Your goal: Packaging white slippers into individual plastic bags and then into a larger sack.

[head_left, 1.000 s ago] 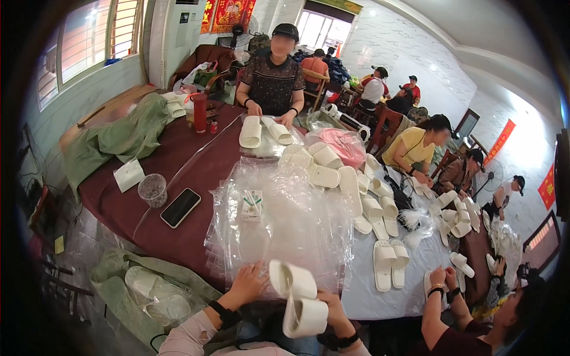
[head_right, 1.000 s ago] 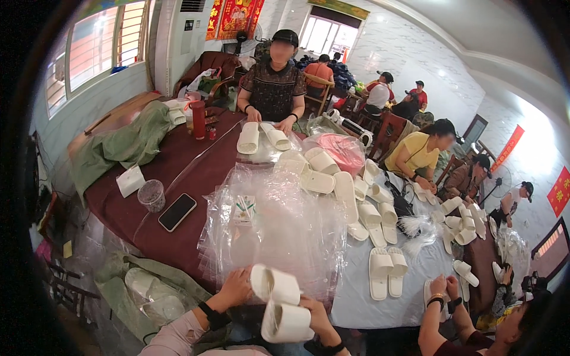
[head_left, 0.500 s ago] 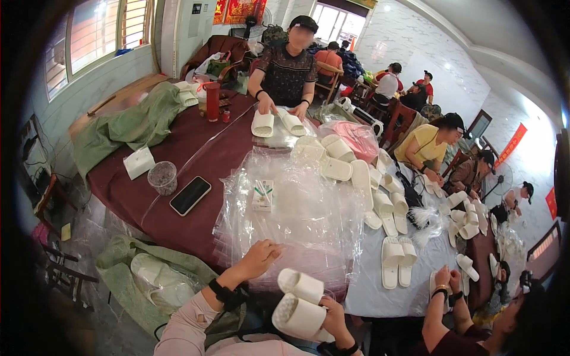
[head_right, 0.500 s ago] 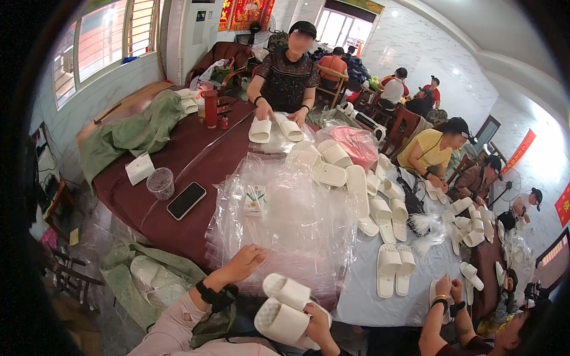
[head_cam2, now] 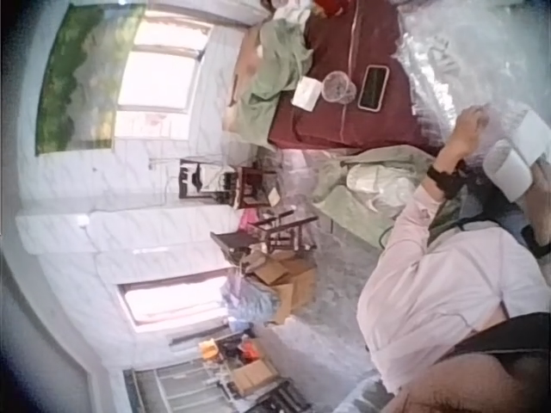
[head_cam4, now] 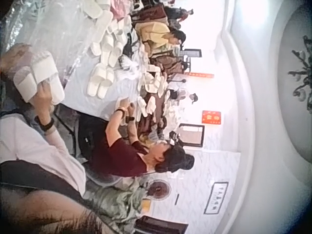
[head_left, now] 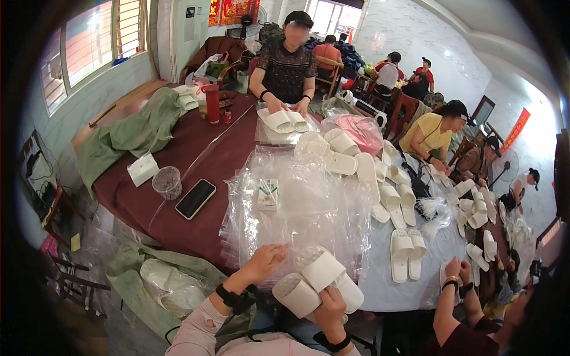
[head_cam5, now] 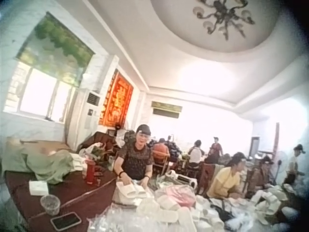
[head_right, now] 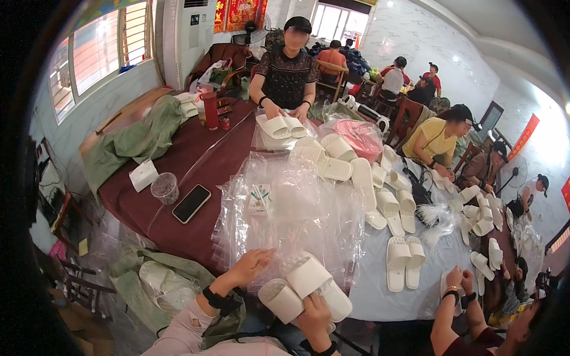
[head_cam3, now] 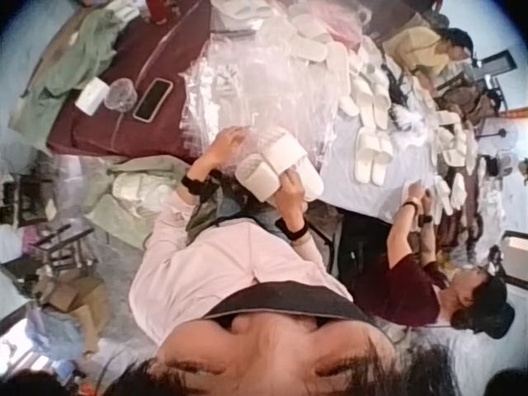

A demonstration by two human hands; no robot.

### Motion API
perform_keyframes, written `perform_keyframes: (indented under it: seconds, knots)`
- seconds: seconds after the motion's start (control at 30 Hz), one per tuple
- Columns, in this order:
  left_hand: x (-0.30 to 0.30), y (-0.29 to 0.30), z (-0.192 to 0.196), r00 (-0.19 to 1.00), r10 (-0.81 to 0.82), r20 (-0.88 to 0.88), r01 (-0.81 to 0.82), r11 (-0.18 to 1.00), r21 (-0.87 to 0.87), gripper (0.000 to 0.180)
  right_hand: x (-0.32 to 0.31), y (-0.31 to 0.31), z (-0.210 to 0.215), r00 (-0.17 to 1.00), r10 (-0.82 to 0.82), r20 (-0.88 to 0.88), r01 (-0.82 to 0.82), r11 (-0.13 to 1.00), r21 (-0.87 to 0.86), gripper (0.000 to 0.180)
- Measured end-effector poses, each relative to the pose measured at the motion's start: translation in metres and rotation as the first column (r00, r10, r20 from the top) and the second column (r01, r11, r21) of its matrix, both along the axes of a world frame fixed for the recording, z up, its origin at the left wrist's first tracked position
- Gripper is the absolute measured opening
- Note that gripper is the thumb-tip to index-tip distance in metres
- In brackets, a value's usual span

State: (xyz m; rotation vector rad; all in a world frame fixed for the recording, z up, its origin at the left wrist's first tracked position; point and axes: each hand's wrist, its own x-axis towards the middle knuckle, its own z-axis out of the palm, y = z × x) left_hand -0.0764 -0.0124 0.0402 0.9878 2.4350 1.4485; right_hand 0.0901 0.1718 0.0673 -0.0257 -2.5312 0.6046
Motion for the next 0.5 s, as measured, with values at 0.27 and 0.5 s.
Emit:
perform_keyframes:
  seconds: [0.27, 0.5]
  knots:
    - [0.014, 0.011, 0.032, 0.881, -0.193, -0.432, 0.148, 0.98, -0.137, 0.048, 0.001, 0.0, -0.01, 0.997, 0.047, 0.057, -0.044, 0.998, -0.048, 0.023]
    - [0.012, 0.01, 0.04, 0.984, -0.1, -0.147, 0.093, 0.994, -0.052, 0.039, 0.014, 0.025, -0.031, 0.96, 0.256, 0.11, -0.184, 0.878, -0.441, 0.025]
